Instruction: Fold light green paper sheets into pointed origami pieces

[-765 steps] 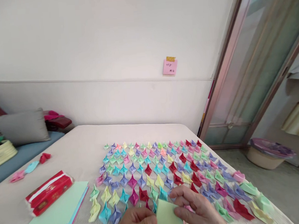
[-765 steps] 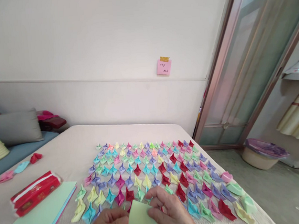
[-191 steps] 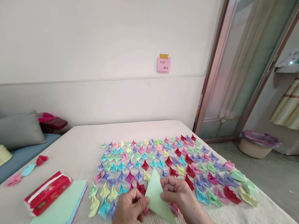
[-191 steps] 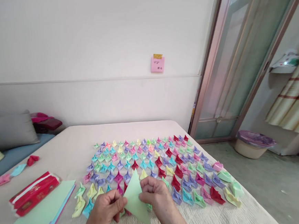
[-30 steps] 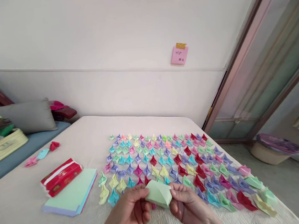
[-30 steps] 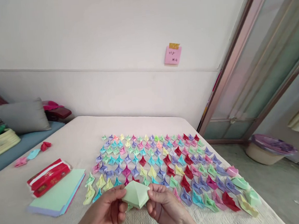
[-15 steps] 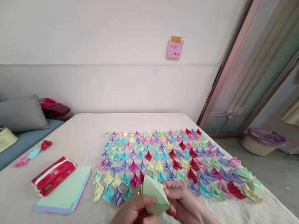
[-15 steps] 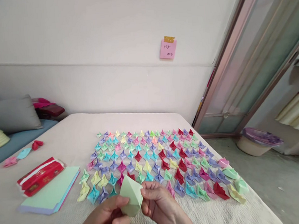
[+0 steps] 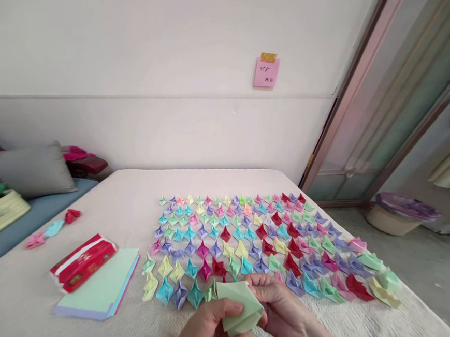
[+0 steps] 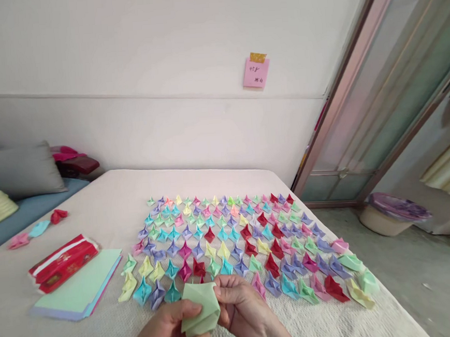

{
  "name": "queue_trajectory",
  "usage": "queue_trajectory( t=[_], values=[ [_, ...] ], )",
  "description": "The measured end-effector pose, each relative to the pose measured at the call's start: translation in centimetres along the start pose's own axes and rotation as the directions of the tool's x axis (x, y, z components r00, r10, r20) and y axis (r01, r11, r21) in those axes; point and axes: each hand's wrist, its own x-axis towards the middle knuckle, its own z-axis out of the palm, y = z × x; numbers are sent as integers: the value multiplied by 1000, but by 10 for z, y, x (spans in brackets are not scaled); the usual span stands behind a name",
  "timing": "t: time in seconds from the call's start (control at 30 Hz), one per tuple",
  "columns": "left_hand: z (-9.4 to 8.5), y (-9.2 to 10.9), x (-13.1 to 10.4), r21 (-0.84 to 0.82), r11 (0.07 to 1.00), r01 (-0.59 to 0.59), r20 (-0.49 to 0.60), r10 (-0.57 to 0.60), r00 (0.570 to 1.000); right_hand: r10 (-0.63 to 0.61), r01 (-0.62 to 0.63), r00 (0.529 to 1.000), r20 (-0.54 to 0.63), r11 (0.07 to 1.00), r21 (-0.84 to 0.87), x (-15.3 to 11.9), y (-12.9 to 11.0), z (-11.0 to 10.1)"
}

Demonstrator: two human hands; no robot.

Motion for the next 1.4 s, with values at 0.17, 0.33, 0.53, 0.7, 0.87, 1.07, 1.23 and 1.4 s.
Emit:
queue_trajectory(
  t=[0.17, 0.33, 0.53, 0.7, 0.87, 1.07, 1.23, 1.4],
  values=[
    [4, -2, -1, -14, 1000, 8, 51, -8, 999, -17, 17, 1000, 9, 1000, 1, 0, -1, -1],
    [5, -2, -1, -44, 999, 0, 1, 0, 1000, -39, 39, 999, 9, 999, -17, 0, -3, -4],
    [8, -2, 0, -135, 976, -173, -387, 108, 916, -92, 87, 995, -48, 992, -96, -4, -13, -6],
    [4, -2, 2, -23, 928, -372, -402, 332, 853, -177, 150, 978, -107, 964, -220, -10, -20, 0],
    [-9, -2, 8, 379, 800, -465, -341, 588, 734, -314, 237, 937, -151, 892, -386, -10, -16, 10],
    [-18, -3, 14, 538, 641, -548, -251, 742, 622, -448, 315, 870, -208, 828, -464, -9, -13, 17],
    [-12, -2, 15, 466, 583, -666, -258, 809, 528, -485, 356, 854, -186, 807, -472, -14, -12, 22],
    [-11, 0, 12, 323, 715, -620, -235, 695, 679, -556, 437, 824, -110, 747, -501, -17, -3, 20]
  ],
)
